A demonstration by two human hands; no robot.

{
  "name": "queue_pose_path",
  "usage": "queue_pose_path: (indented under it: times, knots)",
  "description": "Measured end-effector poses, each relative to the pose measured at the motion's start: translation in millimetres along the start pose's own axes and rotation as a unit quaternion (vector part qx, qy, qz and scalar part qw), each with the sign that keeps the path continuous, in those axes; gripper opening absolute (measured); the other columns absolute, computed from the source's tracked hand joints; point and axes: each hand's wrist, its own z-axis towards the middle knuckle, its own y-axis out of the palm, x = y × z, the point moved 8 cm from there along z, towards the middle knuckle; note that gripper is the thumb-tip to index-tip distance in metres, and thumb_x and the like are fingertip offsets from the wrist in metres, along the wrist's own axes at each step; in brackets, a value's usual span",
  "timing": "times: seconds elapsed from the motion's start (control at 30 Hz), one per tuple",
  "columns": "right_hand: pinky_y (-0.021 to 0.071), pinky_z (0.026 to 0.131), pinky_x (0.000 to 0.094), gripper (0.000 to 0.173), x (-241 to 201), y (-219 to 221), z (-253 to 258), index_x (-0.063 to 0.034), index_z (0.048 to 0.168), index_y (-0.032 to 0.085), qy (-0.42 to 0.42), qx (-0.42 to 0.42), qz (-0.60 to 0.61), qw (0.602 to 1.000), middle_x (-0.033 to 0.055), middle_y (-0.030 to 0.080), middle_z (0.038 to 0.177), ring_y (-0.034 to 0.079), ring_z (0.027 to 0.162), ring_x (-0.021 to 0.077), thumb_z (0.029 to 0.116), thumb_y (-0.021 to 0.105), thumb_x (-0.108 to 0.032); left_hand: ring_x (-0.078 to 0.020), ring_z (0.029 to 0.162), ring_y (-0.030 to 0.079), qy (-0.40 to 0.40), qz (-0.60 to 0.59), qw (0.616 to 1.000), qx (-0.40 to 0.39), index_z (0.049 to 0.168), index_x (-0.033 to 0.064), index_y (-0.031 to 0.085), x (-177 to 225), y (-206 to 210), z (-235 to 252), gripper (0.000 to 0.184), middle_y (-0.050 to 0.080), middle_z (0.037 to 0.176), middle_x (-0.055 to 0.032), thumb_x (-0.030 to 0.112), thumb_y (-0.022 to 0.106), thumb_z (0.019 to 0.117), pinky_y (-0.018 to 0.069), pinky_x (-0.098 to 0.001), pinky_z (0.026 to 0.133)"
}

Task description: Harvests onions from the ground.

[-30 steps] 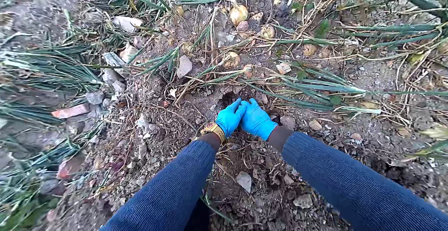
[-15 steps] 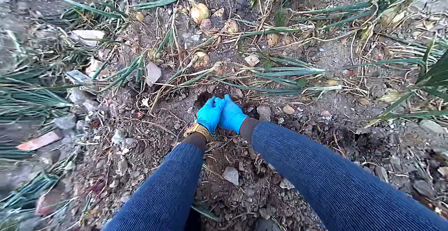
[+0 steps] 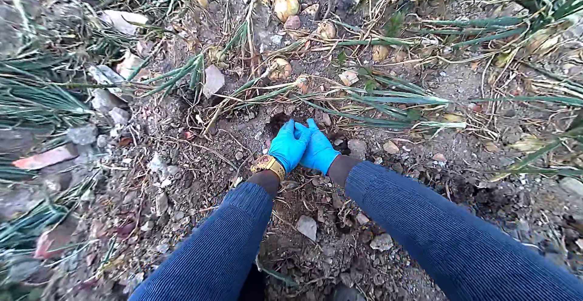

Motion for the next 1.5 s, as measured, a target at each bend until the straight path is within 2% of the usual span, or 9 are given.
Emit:
queue_pose_path:
  times: [0.13,0.33,0.43,0.57,0.77,0.93,1.2,1.33,1.5]
  knots:
    - [0.0182,0.126,0.0590,0.065,11,7,-7,-0.0116,0.149,0.054,0.027,0.025,0.075,0.996,0.0070,0.049,0.159,0.041,0.150,0.0221,0.0917,0.074,-0.036,-0.0266,0.147,0.044,-0.027,-0.026,0.998,0.059,0.165,0.0152,0.025,7,14,2,0.093,0.044,0.161,-0.0116,0.072,0.049,0.0944,0.0368,-0.0538,0.120]
    - [0.0290,0.117,0.0610,0.051,2,1,4,-0.0075,0.136,0.061,0.033,0.013,0.017,0.999,0.0130,0.058,0.146,0.057,0.131,0.0303,0.0904,0.071,-0.028,-0.0247,0.132,0.059,-0.057,-0.111,0.991,0.049,0.149,0.0276,0.054,-16,1,5,0.069,0.066,0.138,-0.0058,0.068,0.057,0.0923,0.0444,-0.0603,0.111]
    - [0.0495,0.100,0.0579,0.053,6,3,4,-0.0075,0.134,0.063,0.054,0.012,0.014,0.998,0.0154,0.062,0.140,0.061,0.125,0.0340,0.0876,0.070,-0.031,-0.0250,0.128,0.062,-0.056,-0.128,0.990,0.030,0.143,0.0270,0.060,-18,0,5,0.065,0.069,0.131,-0.0069,0.067,0.057,0.0926,0.0463,-0.0606,0.107]
    - [0.0305,0.116,0.0695,0.048,-1,5,0,-0.0070,0.140,0.060,0.012,-0.007,-0.011,1.000,0.0158,0.055,0.151,0.048,0.143,0.0346,0.0970,0.063,-0.030,-0.0265,0.130,0.061,-0.022,-0.100,0.995,-0.001,0.150,0.0261,0.053,-10,-2,-5,0.067,0.067,0.136,-0.0074,0.064,0.052,0.0954,0.0462,-0.0616,0.108]
    - [0.0411,0.107,0.0633,0.044,14,12,13,-0.0186,0.125,0.069,-0.047,0.028,-0.045,0.998,0.0027,0.067,0.131,0.056,0.131,0.0280,0.0961,0.064,-0.051,-0.0234,0.129,0.062,0.078,0.047,0.990,-0.109,0.156,0.0289,0.046,-22,-33,-6,0.067,0.066,0.140,-0.0028,0.065,0.050,0.0998,0.0466,-0.0577,0.110]
    - [0.0375,0.110,0.0630,0.056,25,43,26,-0.0208,0.143,0.059,-0.053,0.066,-0.083,0.993,-0.0004,0.056,0.149,0.049,0.140,0.0261,0.1011,0.050,-0.057,-0.0283,0.157,0.025,0.077,0.184,0.947,0.252,0.149,0.0230,0.054,-143,-150,-34,0.057,0.036,0.166,-0.0053,0.053,0.047,0.1008,0.0223,-0.0601,0.125]
    - [0.0428,0.110,0.0496,0.042,53,20,22,-0.0210,0.106,0.078,-0.061,0.220,0.066,0.971,-0.0017,0.074,0.113,0.060,0.123,0.0217,0.1034,0.051,-0.054,-0.0251,0.160,0.015,-0.015,0.237,0.932,0.272,0.158,0.0219,0.042,-209,-148,-16,0.075,0.027,0.171,-0.0019,0.067,0.028,0.0991,0.0107,-0.0617,0.126]
    - [0.0475,0.095,0.0603,0.080,82,-16,21,-0.0168,0.136,0.064,0.203,0.233,0.007,0.951,0.0141,0.066,0.122,0.058,0.118,0.0386,0.0803,0.070,-0.074,-0.0226,0.160,0.015,-0.029,0.235,0.934,0.269,0.159,0.0243,0.040,-211,-147,-14,0.074,0.026,0.171,0.0024,0.065,0.031,0.0988,0.0109,-0.0612,0.126]
    - [0.0399,0.092,0.0770,0.131,59,-15,67,-0.0122,0.158,0.039,0.267,0.141,-0.102,0.948,0.0265,0.051,0.144,0.050,0.122,0.0543,0.0517,0.086,-0.072,-0.0200,0.160,0.014,-0.031,0.238,0.932,0.273,0.160,0.0276,0.040,-213,-148,-13,0.072,0.026,0.171,0.0058,0.066,0.032,0.0990,0.0107,-0.0590,0.127]
